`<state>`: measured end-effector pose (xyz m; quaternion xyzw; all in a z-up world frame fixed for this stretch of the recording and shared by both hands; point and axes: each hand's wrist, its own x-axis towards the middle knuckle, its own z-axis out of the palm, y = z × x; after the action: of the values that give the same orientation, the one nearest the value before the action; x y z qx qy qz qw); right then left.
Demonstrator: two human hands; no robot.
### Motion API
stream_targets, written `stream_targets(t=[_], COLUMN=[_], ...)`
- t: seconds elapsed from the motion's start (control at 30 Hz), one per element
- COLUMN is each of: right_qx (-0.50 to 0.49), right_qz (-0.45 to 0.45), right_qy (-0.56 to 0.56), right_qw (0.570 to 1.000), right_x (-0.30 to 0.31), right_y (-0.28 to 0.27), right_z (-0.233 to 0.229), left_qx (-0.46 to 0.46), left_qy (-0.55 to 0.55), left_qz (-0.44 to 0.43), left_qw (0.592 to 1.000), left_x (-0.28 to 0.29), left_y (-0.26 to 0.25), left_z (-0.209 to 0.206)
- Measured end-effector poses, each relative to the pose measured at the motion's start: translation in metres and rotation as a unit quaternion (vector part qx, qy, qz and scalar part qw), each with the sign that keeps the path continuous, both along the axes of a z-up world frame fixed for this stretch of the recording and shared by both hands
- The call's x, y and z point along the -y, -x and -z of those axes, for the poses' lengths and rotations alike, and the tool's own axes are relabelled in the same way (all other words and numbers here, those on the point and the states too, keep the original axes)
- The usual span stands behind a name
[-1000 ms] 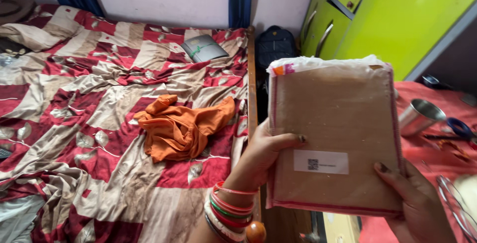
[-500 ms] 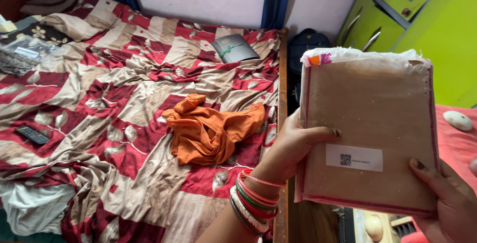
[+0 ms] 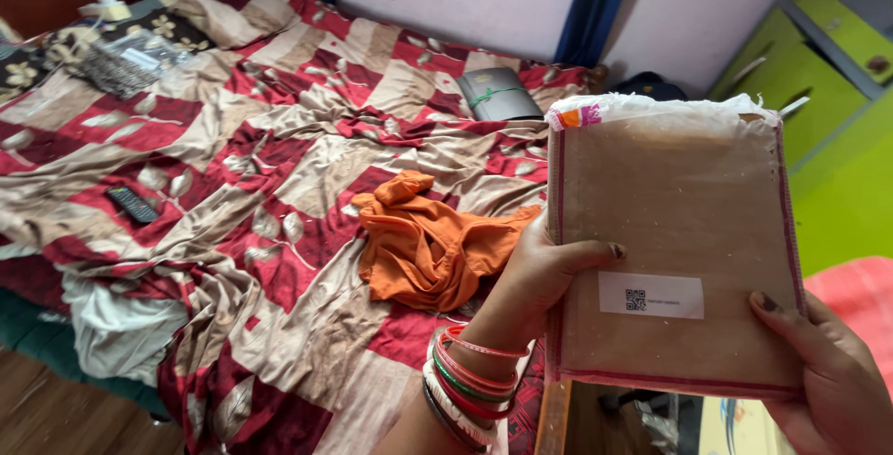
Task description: The person places a parcel and a large wooden file into a drawer and then turns a key to lock it.
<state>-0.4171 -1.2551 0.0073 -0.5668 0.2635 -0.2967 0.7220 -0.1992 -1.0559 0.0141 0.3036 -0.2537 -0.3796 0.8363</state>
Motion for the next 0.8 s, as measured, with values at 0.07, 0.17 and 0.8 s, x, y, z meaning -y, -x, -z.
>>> stream_targets(t=[0.07, 0.17, 0.8], right_qx=[-0.012, -0.027, -0.033], right_qz=[-0.009, -0.013, -0.183], right_qy=[-0.002, -0.005, -0.062], right_qw=[1.000, 1.000, 0.981], right_x=[0.006, 0.022, 0.185], right_y=[-0.016, -0.046, -0.194], right_z=[-0.003, -0.003, 0.018], left_qx=[-0.009, 0.003, 0.033], left_qy=[0.020, 0.022, -0.003], left_qz=[-0.013, -0.056, -0.250], left_qw=[1.000, 0.998, 0.968], left_x=[0.002, 0.014, 0.096], left_y=[-0.008, -0.020, -0.047], left_z=[0.003, 0.006, -0.009])
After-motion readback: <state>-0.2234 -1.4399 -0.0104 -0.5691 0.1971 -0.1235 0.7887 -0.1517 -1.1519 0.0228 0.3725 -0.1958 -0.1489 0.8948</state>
